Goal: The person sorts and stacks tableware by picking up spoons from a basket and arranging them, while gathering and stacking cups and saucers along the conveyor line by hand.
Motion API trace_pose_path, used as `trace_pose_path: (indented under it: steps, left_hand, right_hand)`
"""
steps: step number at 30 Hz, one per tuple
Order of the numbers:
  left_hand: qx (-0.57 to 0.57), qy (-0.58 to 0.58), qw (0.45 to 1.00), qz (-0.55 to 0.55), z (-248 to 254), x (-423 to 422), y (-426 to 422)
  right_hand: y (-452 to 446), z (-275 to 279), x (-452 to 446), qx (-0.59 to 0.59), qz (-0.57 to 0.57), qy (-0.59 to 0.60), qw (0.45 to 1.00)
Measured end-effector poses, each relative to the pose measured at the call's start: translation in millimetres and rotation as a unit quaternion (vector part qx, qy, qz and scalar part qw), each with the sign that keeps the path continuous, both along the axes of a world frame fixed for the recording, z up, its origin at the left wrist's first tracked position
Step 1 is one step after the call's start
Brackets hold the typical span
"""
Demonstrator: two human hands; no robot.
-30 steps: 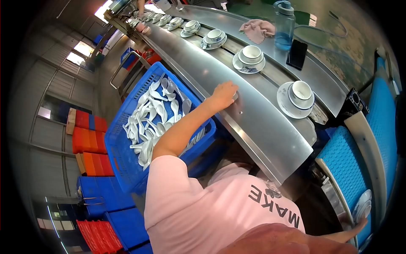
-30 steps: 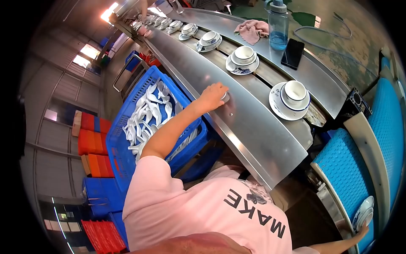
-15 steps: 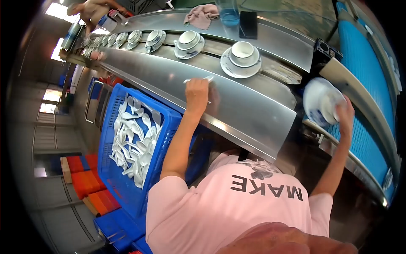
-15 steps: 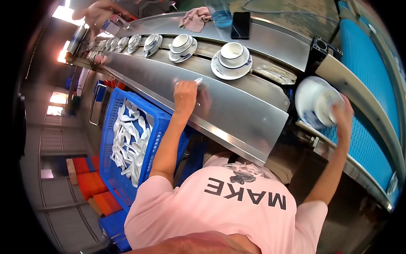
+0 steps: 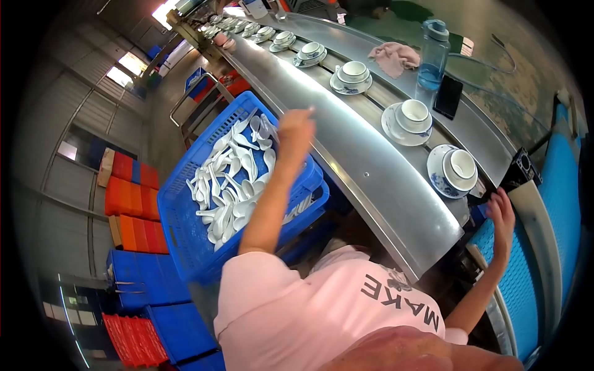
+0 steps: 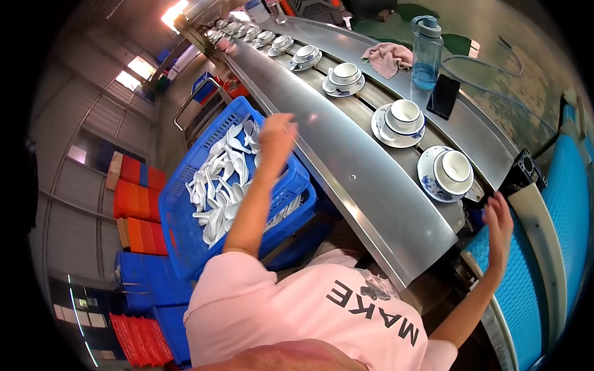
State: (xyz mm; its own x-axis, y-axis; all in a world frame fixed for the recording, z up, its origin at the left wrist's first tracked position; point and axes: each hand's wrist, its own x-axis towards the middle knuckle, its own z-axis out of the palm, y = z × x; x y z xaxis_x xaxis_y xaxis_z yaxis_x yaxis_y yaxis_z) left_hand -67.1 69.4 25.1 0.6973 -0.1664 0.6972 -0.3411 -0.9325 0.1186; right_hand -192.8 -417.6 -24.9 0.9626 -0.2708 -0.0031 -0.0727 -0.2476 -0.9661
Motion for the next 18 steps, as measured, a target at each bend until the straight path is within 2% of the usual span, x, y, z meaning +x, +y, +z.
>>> trace_pose_path:
  steps: [1, 3, 5, 6, 7, 9, 10, 11, 13, 16, 18]
  left_hand:
    - [-0.024, 0.076, 0.992, 0.099, -1, -10, 33]
    - [0.017, 0.211, 0.955, 0.209, -13, -26, 96]
    - [-0.017, 0.276, 0.947, 0.167, -51, -43, 143]
    - [-0.036, 0.308, 0.942, 0.129, -68, -54, 154]
    - [-0.054, 0.339, 0.935, 0.09, -60, -61, 144]
    - [-0.016, 0.461, 0.877, 0.137, -34, -73, 103]
    - [-0.047, 0.454, 0.881, 0.124, -41, -72, 99]
    - [-0.077, 0.496, 0.854, 0.139, -25, -74, 82]
    - [-0.061, 0.458, 0.884, 0.074, -44, -68, 93]
    - [0.004, 0.412, 0.907, 0.081, -56, -65, 97]
    - [-0.084, 0.409, 0.904, 0.09, -36, -72, 86]
  right_hand:
    - [-1, 17, -29, 0.012, 0.006, -0.005, 1.0]
    - [-17, 13, -87, 0.075, 0.041, 0.012, 0.996]
    - [-17, 25, -127, 0.12, 0.129, 0.088, 0.98]
    - [-6, 25, -143, 0.135, 0.105, 0.104, 0.98]
    - [2, 22, -155, 0.151, 0.08, 0.118, 0.978]
    - [5, 5, -174, 0.174, 0.072, 0.151, 0.971]
    - [6, 0, -181, 0.193, 0.071, 0.146, 0.968]
    - [5, -3, -185, 0.189, 0.073, 0.157, 0.967]
    - [4, -10, -191, 0.178, 0.076, 0.174, 0.966]
    - [11, -42, -194, 0.147, 0.1, 0.25, 0.952]
    - [16, -82, -192, 0.098, 0.124, 0.279, 0.947]
